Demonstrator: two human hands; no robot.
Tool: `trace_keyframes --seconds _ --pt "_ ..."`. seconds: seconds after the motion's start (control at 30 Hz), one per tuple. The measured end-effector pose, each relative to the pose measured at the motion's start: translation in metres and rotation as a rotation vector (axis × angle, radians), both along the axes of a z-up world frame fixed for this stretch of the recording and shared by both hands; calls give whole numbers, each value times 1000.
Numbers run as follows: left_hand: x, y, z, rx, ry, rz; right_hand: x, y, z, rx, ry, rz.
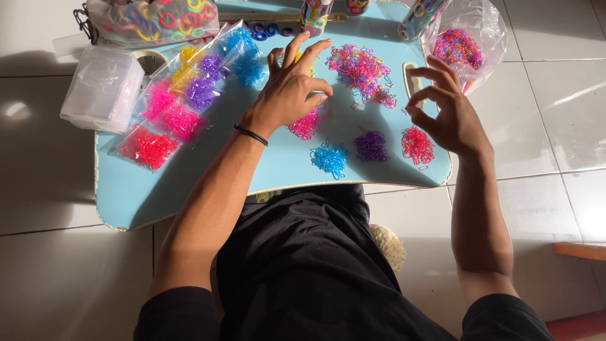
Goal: Sorting small colorful rubber bands and placing them into plastic bags on a small table
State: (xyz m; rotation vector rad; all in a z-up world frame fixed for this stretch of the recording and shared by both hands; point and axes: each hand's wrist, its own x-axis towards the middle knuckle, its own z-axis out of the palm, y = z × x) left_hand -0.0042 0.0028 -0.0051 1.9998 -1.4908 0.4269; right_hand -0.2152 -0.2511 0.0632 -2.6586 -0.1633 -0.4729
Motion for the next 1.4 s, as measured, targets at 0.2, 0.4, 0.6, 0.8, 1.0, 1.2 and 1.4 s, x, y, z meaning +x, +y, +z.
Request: trace_keyframes --seconds 0.2,0.4,0.6,0.8,1.0,1.2,1.4 --pt "-6 -3 8 2 -58 -42 -43 -8 -16 -61 46 -123" --pt "-10 -6 8 121 -188 -91 -62 -16 -22 -76 -1 -152" --pt "-16 -8 4 210 -146 -117 -96 -10 -29 294 -127 -367" --pt "-15 -8 5 83 -69 -172 -147 -59 -164 582 -253 -926" --pt "-14 2 25 57 48 -140 -192 -49 -333 155 -201 -1081" --pt "-9 1 21 103 96 -107 -188 -59 -350 45 15 -1179" --pt "-5 2 17 150 114 -127 -187 -57 -349 10 -25 -1161"
